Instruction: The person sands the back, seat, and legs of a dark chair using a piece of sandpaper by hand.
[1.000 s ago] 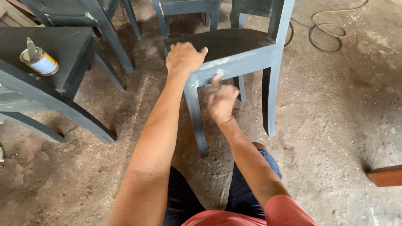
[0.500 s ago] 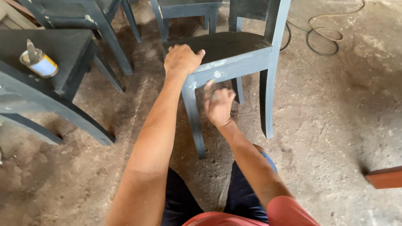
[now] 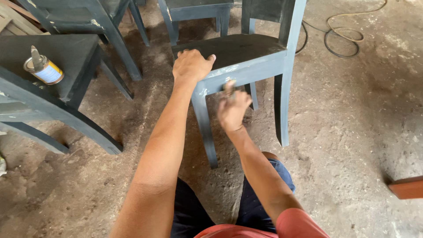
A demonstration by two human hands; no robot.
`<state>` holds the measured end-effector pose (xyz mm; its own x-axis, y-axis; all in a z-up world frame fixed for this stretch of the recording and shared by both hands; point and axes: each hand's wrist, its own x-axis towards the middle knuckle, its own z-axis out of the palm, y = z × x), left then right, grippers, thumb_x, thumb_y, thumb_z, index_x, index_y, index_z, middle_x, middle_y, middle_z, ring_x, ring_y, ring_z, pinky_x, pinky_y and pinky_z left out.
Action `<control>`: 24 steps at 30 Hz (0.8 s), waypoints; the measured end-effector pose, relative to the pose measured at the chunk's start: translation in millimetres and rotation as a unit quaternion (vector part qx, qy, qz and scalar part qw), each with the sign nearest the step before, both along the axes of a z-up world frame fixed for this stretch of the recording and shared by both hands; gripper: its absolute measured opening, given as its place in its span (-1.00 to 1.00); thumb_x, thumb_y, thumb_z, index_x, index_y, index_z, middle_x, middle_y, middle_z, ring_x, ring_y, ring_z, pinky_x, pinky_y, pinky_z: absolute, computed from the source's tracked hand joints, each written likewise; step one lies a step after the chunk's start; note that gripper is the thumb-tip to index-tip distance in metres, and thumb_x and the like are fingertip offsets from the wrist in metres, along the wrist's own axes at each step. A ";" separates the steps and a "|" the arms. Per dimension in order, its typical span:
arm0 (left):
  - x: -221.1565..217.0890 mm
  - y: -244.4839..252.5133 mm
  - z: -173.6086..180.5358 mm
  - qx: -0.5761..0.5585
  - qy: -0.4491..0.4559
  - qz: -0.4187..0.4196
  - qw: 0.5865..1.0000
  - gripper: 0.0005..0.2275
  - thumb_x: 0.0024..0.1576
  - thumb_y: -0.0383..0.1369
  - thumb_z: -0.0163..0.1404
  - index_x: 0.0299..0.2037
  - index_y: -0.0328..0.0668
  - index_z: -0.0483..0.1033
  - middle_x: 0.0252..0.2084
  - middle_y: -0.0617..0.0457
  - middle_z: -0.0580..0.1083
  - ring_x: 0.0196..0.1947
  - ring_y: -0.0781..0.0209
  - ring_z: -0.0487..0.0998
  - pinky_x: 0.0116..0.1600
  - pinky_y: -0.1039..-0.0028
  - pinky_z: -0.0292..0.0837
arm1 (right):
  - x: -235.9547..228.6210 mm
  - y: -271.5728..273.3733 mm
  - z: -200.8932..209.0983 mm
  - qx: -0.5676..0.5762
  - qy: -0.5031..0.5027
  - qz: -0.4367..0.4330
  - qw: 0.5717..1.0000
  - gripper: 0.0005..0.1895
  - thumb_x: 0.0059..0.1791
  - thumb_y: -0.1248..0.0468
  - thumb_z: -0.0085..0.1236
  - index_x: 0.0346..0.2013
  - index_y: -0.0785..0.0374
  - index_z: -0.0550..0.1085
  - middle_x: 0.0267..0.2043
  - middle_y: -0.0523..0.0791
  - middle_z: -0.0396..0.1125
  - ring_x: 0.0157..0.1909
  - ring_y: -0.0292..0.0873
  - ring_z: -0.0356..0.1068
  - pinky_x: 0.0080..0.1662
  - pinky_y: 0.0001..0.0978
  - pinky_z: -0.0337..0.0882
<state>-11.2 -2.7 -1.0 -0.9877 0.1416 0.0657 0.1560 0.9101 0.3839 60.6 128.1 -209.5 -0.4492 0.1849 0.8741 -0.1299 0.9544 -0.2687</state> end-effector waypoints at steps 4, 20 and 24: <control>2.2 3.0 1.6 -0.004 -0.004 -0.005 1.000 -0.41 0.19 0.13 -0.05 0.03 -0.35 0.57 0.19 -0.29 0.43 0.30 -0.22 0.34 0.33 0.16 0.31 | 6.7 27.2 5.1 0.047 -0.026 0.028 0.998 -0.94 -0.03 0.27 0.11 -0.31 0.17 0.45 -0.39 -0.17 0.09 -0.22 -0.16 0.09 0.00 -0.13 0.08; 10.0 2.5 -3.9 0.007 0.016 -0.006 1.000 -0.40 0.16 0.13 -0.01 -0.02 -0.40 0.58 0.17 -0.28 0.43 0.28 -0.20 0.35 0.26 0.14 0.36 | 24.8 4.7 38.9 0.154 -0.004 0.079 0.985 -0.59 0.14 0.17 0.03 0.22 0.32 0.44 -0.31 -0.18 0.17 -0.11 -0.13 0.18 0.06 -0.15 0.08; 10.0 2.8 -5.9 0.010 0.025 0.002 1.000 -0.41 0.15 0.14 -0.01 -0.03 -0.36 0.59 0.17 -0.28 0.43 0.28 -0.20 0.35 0.28 0.15 0.34 | 20.0 6.0 42.0 0.081 -0.007 -0.016 0.997 -0.63 0.11 0.23 0.01 0.16 0.32 0.49 -0.29 -0.14 0.20 -0.13 -0.12 0.17 0.03 -0.13 0.08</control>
